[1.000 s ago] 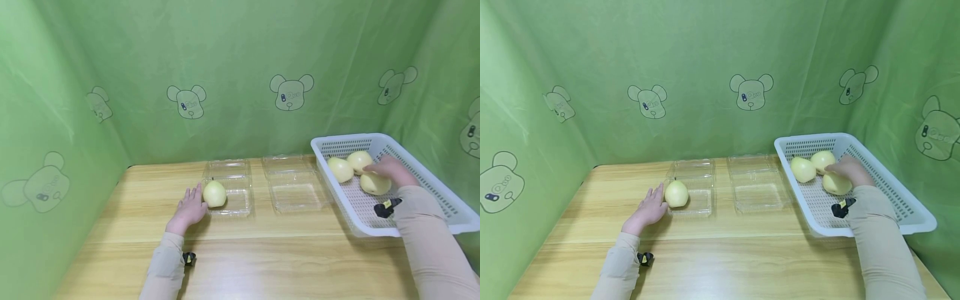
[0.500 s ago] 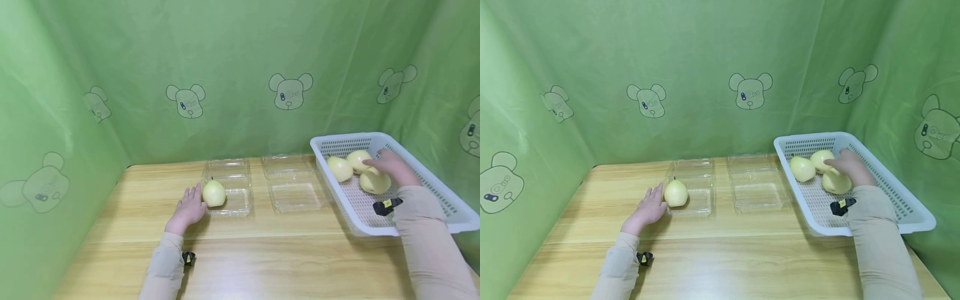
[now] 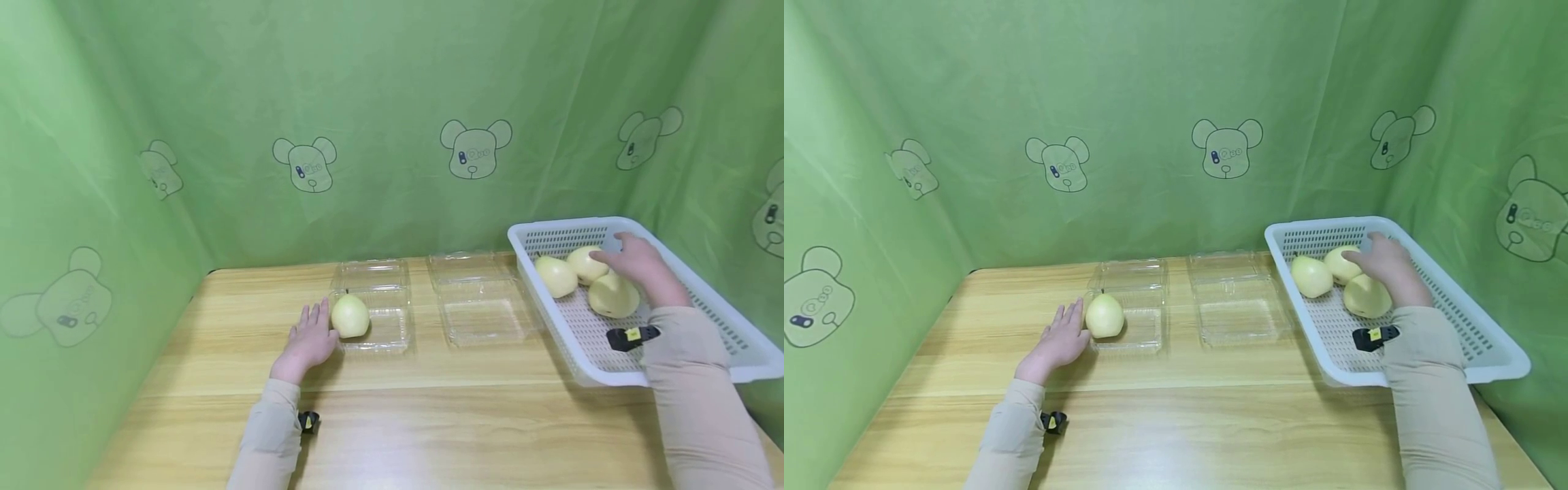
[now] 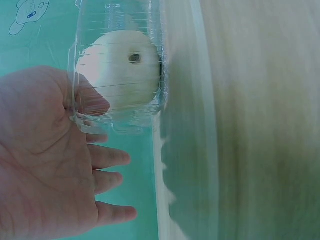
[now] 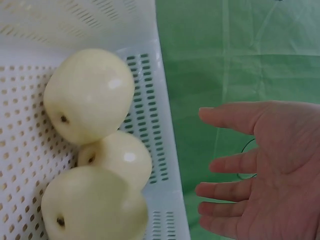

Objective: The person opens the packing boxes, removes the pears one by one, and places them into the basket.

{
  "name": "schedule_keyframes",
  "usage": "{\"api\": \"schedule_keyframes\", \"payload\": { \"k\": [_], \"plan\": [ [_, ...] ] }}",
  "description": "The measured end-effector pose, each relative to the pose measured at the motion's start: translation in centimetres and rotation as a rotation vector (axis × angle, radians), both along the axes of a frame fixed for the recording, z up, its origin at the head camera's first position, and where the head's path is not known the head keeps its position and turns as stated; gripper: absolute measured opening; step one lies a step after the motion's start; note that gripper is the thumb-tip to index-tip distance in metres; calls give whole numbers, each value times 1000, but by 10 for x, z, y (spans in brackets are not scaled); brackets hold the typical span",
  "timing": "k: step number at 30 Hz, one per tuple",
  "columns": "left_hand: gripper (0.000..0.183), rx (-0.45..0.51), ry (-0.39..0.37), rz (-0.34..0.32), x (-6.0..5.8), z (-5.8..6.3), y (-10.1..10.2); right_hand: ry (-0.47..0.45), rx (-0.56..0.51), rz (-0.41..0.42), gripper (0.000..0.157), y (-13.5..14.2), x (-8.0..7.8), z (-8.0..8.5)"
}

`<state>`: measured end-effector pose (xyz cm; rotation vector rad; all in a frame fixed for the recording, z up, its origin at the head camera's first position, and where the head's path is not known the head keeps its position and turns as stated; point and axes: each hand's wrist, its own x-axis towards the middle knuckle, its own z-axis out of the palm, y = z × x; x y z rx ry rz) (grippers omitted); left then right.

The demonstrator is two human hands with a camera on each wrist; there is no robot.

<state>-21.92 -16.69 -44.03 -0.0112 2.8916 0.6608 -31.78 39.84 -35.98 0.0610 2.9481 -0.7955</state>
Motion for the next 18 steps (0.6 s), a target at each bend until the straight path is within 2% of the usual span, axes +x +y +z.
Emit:
{"api": "schedule_keyframes", "payload": {
  "k": [6, 13, 18],
  "plan": [
    [72, -7, -4, -2, 0, -1, 0, 96, 5, -10, 90, -7, 0, 5],
    [72, -6, -10, -4, 0, 0, 0, 141, -57, -52, 91, -21, 8, 17],
    [72, -1, -8, -2, 0, 1, 0, 189, -79, -49, 91, -33, 15, 25]
  ]
}}
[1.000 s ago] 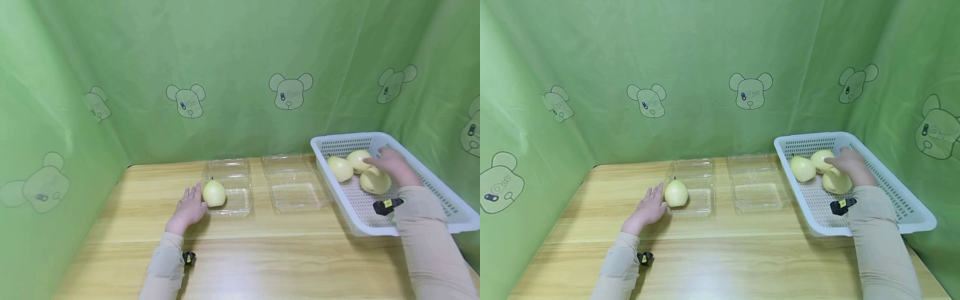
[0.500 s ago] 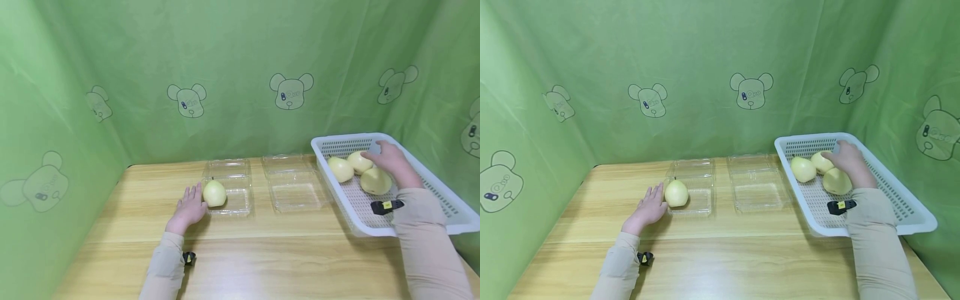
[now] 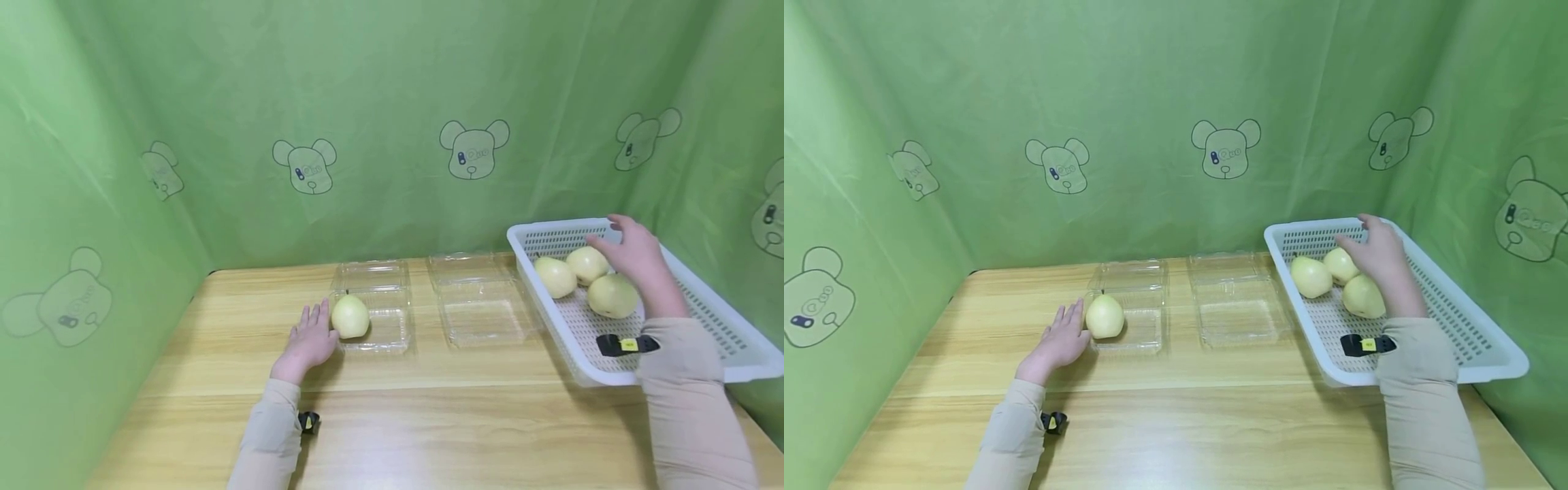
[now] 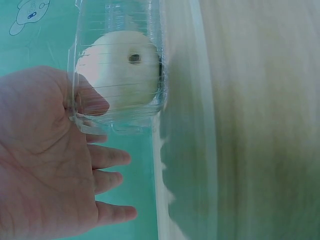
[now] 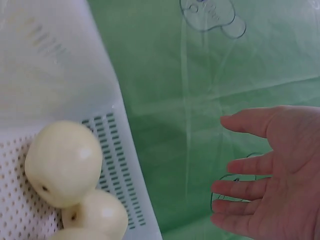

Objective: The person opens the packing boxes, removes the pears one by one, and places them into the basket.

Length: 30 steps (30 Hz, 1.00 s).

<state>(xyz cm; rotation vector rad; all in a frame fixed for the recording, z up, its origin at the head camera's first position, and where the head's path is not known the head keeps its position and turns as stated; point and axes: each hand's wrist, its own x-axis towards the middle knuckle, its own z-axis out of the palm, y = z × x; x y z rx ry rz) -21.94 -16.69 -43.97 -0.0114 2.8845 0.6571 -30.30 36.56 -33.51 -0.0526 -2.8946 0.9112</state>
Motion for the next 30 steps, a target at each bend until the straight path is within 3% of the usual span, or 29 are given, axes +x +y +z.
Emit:
{"api": "schedule_keyframes", "payload": {
  "k": [18, 30],
  "plan": [
    [72, 7, -21, 5, 0, 0, -1, 116, -88, 66, 81, -49, 19, 18],
    [73, 13, -30, 4, -3, 4, -1, 109, -137, 125, 80, -84, 27, 26]
  ]
}}
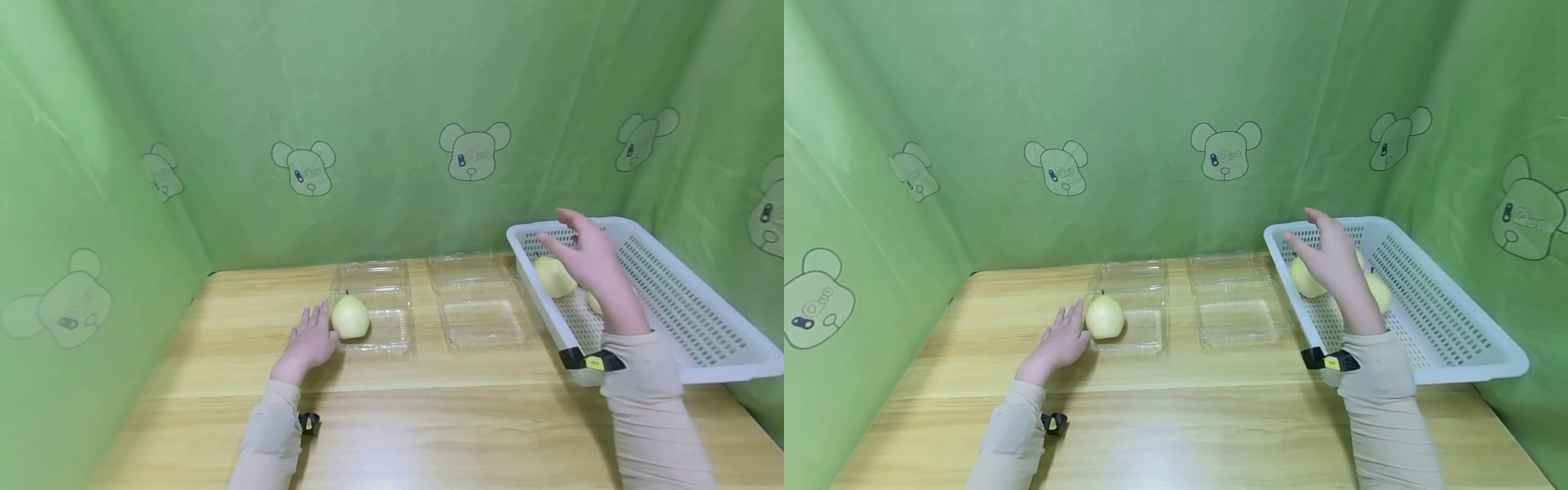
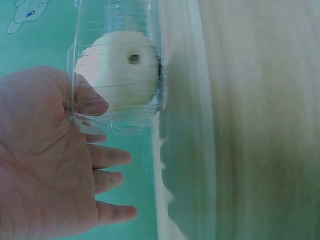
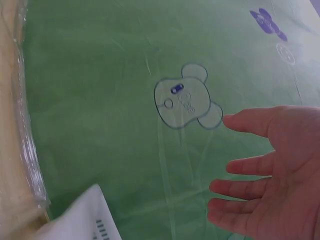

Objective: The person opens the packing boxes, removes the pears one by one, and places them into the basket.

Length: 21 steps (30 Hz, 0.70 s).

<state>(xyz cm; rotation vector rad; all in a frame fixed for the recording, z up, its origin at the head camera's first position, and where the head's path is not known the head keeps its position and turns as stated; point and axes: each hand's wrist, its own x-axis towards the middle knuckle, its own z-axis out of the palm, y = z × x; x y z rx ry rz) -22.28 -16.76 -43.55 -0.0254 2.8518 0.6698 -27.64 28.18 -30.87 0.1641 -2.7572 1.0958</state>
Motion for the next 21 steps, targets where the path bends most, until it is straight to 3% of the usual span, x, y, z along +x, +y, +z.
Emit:
{"api": "schedule_keyframes", "payload": {
  "k": [21],
  "plan": [
    [72, 5, 5, 0, 1, 2, 0, 82, 67, 128, 72, -75, 1, -4]
  ]
}}
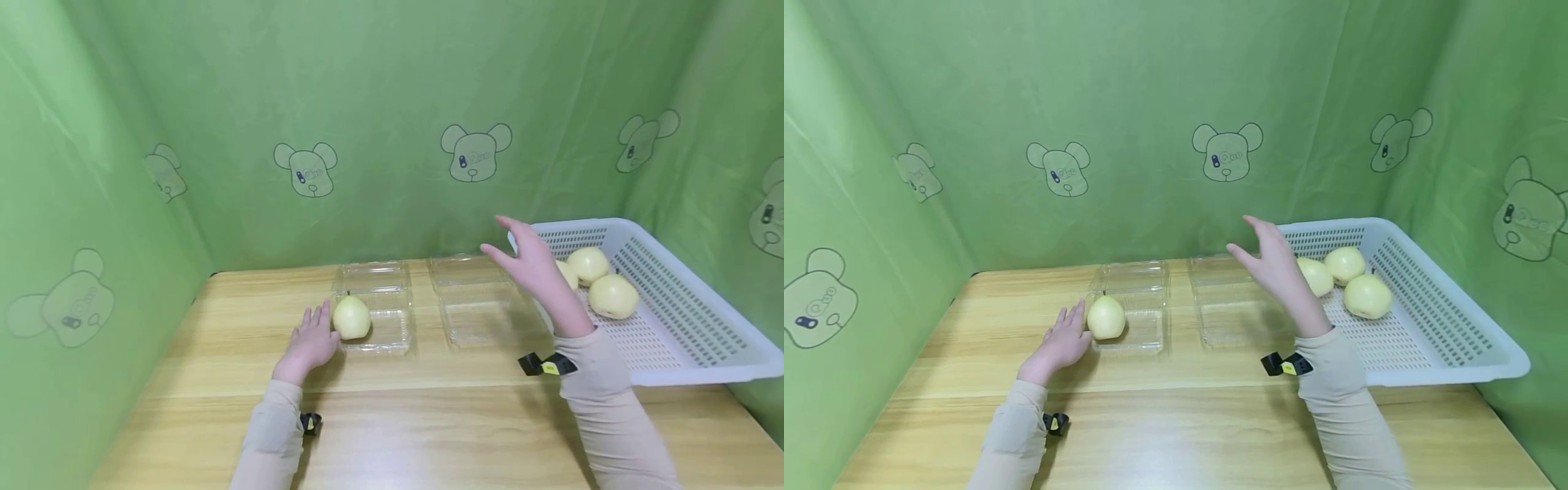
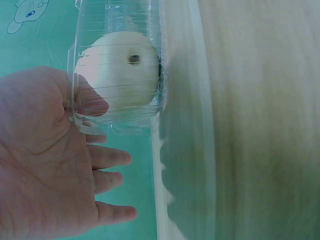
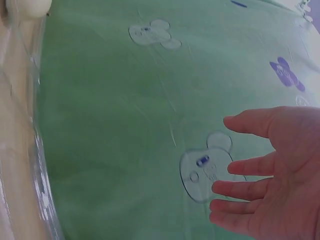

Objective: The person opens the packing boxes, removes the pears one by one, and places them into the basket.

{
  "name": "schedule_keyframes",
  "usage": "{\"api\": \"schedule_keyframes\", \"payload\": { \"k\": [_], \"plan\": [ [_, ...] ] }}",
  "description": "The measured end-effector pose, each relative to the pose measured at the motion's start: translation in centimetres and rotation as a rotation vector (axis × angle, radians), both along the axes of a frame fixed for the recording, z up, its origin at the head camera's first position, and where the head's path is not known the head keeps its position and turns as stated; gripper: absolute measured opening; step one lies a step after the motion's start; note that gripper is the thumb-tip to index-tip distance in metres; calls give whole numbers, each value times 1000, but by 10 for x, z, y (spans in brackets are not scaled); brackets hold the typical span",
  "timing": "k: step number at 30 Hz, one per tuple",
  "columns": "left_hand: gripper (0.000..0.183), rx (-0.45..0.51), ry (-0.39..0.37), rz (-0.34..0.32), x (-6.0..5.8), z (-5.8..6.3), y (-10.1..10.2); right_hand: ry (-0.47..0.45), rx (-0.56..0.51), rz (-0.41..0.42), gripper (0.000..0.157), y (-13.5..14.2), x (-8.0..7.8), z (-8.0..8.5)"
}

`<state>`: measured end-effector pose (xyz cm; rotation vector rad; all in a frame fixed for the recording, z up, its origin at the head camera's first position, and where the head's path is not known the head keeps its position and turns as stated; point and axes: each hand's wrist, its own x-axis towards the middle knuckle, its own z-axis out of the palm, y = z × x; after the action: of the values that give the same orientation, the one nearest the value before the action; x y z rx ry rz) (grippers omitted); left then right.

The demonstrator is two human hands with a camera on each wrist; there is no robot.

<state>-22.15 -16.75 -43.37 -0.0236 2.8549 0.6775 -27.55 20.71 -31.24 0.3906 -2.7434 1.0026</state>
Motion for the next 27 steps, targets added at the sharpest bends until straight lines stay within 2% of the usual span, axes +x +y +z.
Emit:
{"api": "schedule_keyframes", "payload": {
  "k": [16, 27],
  "plan": [
    [72, 9, -2, 0, -1, 0, 0, -36, 19, 133, 69, -61, -5, -25],
    [72, -38, 20, -8, -2, -3, 0, -55, 27, 207, 69, -98, -4, -38]
  ]
}}
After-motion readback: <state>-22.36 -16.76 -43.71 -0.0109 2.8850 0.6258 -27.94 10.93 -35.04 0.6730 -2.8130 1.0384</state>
